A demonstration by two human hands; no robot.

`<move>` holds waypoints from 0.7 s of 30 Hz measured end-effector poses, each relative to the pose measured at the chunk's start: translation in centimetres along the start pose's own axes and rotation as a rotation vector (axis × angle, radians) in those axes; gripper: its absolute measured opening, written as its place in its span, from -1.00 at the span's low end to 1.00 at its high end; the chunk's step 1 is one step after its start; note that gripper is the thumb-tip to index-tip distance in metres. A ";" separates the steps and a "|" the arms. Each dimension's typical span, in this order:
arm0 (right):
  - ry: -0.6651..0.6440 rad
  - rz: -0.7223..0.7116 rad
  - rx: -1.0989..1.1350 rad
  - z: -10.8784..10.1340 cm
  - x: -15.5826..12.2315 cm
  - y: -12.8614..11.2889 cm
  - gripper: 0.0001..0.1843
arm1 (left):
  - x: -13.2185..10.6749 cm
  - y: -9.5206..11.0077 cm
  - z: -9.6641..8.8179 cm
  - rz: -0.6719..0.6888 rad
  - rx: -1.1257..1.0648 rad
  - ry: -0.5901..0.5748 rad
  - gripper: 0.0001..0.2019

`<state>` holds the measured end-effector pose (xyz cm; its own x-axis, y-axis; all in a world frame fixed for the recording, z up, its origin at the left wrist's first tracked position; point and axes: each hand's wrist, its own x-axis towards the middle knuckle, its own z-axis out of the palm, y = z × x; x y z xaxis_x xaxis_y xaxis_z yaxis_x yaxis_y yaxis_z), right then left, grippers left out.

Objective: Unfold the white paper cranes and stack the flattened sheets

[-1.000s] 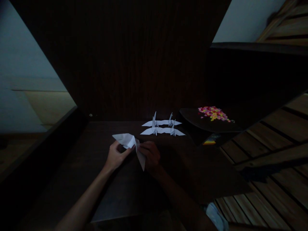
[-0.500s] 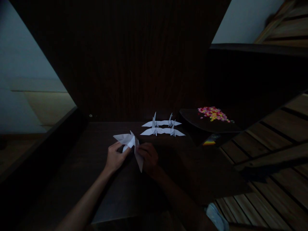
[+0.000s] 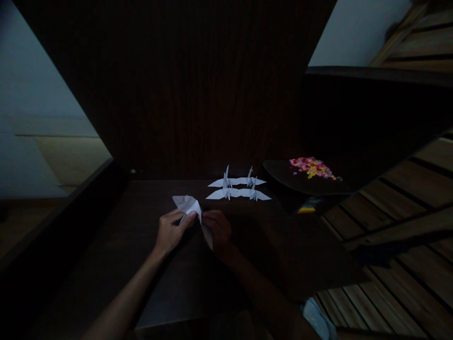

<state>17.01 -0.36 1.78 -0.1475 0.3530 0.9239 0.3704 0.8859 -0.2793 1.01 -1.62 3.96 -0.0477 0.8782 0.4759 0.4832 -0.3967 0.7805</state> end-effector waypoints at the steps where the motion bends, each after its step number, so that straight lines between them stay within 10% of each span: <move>1: 0.014 -0.007 -0.005 0.1 0.1 0.0 -0.74 | 0.0 0.0 0.0 0.008 0.006 -0.007 -0.63; 21: 0.031 0.141 -0.010 0.5 -0.3 0.0 -0.83 | 0.2 0.1 -0.3 0.024 -0.045 0.068 -0.85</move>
<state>16.57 -0.37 1.34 -0.0647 0.4641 0.8834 0.3945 0.8251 -0.4045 0.74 -1.60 4.24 -0.0964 0.8485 0.5203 0.4456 -0.4306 0.7849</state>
